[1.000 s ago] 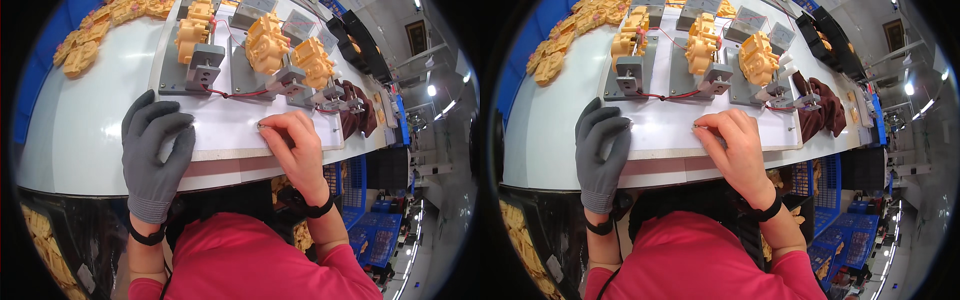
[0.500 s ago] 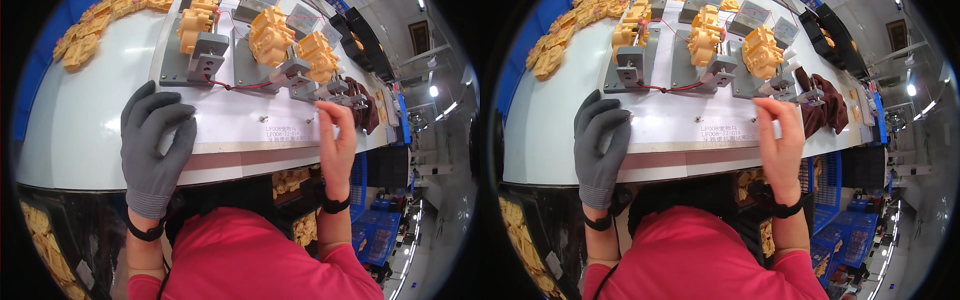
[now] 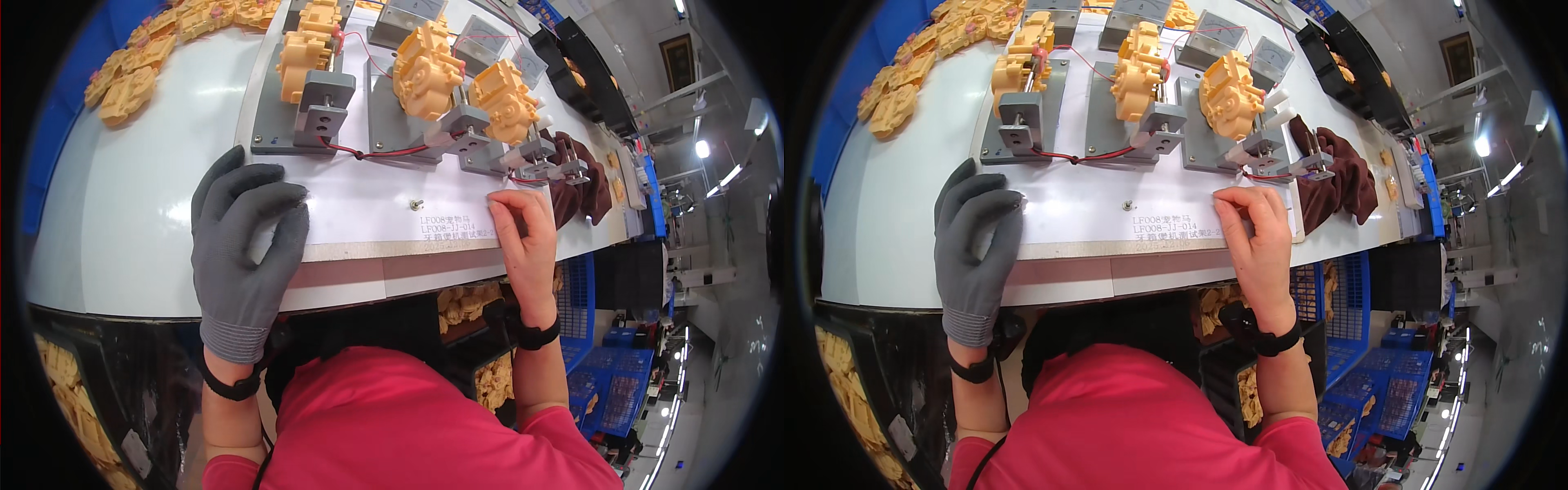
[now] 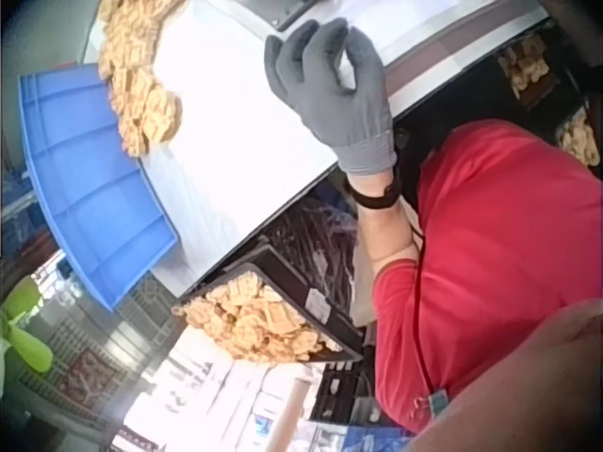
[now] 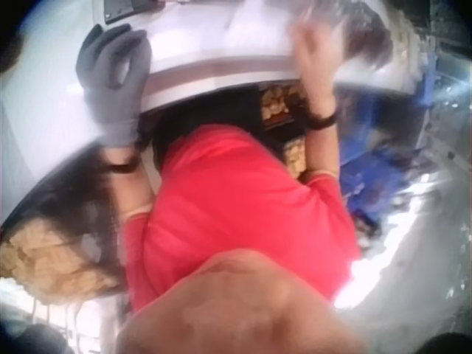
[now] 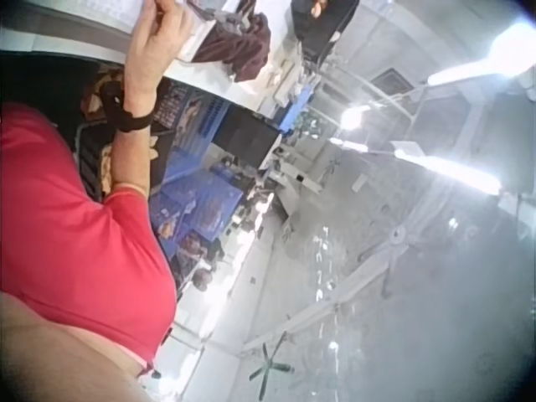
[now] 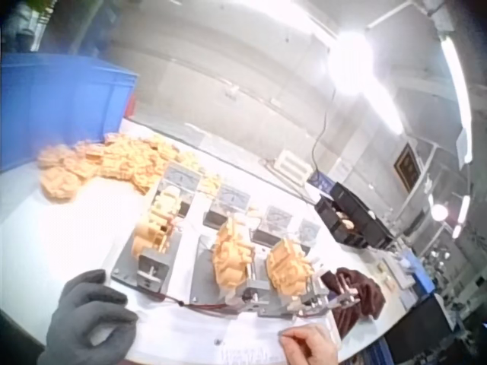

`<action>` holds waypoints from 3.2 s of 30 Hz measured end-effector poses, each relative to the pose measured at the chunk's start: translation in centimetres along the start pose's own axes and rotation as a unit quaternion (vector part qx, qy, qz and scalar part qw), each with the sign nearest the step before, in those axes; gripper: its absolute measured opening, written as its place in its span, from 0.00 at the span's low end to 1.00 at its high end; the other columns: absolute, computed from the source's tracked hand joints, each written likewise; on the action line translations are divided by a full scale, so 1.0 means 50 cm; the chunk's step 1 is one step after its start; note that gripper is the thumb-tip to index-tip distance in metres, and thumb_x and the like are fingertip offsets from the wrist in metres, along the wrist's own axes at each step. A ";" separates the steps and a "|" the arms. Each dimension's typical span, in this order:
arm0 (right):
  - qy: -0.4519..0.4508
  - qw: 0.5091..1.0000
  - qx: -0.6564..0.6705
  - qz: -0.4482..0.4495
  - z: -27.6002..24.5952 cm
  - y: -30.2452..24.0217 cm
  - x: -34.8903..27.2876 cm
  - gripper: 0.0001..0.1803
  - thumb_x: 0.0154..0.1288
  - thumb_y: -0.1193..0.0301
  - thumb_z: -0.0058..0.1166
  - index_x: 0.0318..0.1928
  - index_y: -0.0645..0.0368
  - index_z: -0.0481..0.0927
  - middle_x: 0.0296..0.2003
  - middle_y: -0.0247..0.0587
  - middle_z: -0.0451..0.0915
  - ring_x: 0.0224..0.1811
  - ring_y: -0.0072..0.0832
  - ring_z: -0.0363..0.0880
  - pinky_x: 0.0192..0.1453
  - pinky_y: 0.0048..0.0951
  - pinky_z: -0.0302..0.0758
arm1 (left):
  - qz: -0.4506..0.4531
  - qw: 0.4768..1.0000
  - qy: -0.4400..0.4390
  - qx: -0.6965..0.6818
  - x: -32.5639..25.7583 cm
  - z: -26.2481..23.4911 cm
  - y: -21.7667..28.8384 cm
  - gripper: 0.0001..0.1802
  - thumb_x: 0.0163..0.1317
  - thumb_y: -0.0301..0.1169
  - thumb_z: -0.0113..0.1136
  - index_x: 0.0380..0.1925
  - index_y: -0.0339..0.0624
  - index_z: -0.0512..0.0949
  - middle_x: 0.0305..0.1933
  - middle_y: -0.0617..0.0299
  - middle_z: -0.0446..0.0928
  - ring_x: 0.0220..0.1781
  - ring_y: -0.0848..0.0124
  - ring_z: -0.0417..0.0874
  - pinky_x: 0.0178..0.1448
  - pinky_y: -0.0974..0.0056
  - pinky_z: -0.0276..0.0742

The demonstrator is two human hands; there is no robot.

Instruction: The person places yellow plastic toy components into metal fixtures on a white board, then presses a button to activate the fixtures. They repeat this process for multiple components, removing them after activation and placing them into a blue bin. The person also adjusts the board and wipes it with a cloth during the process.

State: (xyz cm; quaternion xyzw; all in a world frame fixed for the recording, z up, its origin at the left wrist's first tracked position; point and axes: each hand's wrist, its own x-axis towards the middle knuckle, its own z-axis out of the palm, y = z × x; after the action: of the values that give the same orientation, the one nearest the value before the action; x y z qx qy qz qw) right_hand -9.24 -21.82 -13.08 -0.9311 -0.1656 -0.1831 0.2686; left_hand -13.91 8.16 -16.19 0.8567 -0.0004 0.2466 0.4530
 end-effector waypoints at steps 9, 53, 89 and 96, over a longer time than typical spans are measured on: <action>0.002 1.000 0.009 0.004 0.002 0.007 -0.008 0.06 0.65 0.77 0.61 0.43 0.61 0.82 0.38 0.40 0.78 0.41 0.33 0.76 0.46 0.29 0.73 | 0.004 1.000 0.005 -0.005 -0.001 0.000 0.000 0.10 0.55 0.25 0.67 0.38 0.44 0.85 0.50 0.57 0.80 0.69 0.51 0.70 0.67 0.52 0.70; -0.087 0.993 0.051 -0.054 0.074 -0.104 0.033 0.04 0.66 0.80 0.58 0.40 0.64 0.81 0.39 0.40 0.76 0.40 0.28 0.77 0.45 0.26 0.74 | 0.012 1.000 0.007 0.002 0.003 0.001 -0.006 0.10 0.52 0.25 0.68 0.37 0.46 0.85 0.48 0.57 0.81 0.67 0.50 0.72 0.66 0.51 0.72; 0.000 0.995 0.050 -0.088 0.090 -0.106 0.025 0.07 0.59 0.75 0.66 0.38 0.53 0.84 0.33 0.32 0.78 0.37 0.32 0.75 0.43 0.33 0.67 | 0.019 0.997 -0.001 0.079 0.009 0.000 0.016 0.09 0.55 0.25 0.69 0.37 0.45 0.84 0.47 0.59 0.79 0.64 0.51 0.72 0.64 0.53 0.71; 0.010 0.994 0.050 -0.094 0.088 -0.103 0.027 0.08 0.58 0.74 0.67 0.38 0.52 0.84 0.32 0.32 0.77 0.36 0.33 0.75 0.42 0.33 0.68 | 0.008 0.997 -0.007 0.070 0.011 0.003 0.016 0.08 0.56 0.25 0.68 0.37 0.44 0.83 0.47 0.59 0.79 0.65 0.51 0.71 0.65 0.52 0.70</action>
State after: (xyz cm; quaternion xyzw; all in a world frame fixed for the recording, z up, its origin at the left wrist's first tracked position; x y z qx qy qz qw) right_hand -9.01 -14.94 -13.71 -0.8947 -0.2588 -0.2086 0.2983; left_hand -13.56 7.68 -15.42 0.8882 0.0069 0.2432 0.3899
